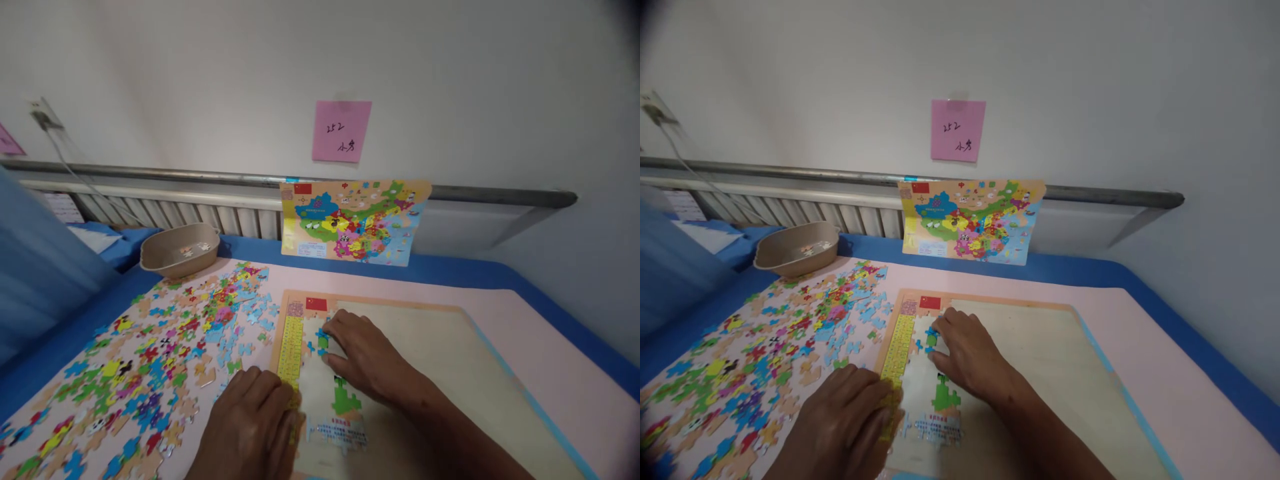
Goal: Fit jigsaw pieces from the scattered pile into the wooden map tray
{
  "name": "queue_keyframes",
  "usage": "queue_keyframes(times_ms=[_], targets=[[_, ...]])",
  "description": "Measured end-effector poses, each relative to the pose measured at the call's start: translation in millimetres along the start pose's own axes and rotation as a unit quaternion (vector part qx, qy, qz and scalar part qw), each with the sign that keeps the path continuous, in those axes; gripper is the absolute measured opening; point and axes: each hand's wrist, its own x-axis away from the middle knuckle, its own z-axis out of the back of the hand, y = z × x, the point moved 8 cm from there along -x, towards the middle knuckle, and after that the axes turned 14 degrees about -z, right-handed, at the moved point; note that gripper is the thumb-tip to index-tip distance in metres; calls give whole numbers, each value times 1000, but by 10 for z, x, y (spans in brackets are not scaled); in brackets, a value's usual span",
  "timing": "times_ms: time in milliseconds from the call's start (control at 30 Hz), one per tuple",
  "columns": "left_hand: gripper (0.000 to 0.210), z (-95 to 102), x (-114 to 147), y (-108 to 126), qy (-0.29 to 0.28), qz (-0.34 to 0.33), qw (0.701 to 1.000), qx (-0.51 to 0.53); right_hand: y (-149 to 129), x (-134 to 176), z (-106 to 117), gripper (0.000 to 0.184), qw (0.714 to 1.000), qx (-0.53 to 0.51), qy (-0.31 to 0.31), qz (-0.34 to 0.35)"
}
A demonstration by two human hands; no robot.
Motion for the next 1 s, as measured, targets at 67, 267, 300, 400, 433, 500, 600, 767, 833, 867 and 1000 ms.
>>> queue_keyframes(times_ms=[67,267,300,400,433,500,600,767,833,867,1000], targets=[[15,-44,19,-13,-6,10,1000,9,-3,0,-5,21,1000,1,2,1],[12,-117,47,-42,-21,31,999,26,-12,6,2,22,1000,1,10,2],[12,-126,52,-45,-23,34,999,27,-13,7,1,22,1000,1,11,2],[12,-155,68,-47,-29,36,999,28,-16,7,-14,23,1000,0,13,6],[12,-166,74,-48,-30,35,998,29,-15,7,-20,23,1000,0,14,8],[12,-170,78,-43,-23,28,999,29,-11,6,-31,23,1000,-1,16,10],[12,-154,75,-35,-6,15,999,31,-12,5,-37,21,1000,-3,17,12],[12,-150,72,-33,-6,15,999,32,-22,7,-29,20,1000,-7,19,13],[12,-154,77,-35,-9,18,999,31,-22,9,-30,21,1000,-9,19,13],[12,-157,80,-36,-11,19,999,31,-21,10,-31,22,1000,-10,19,13],[12,-184,87,-42,-20,24,999,35,-16,7,-30,24,1000,-17,18,11]])
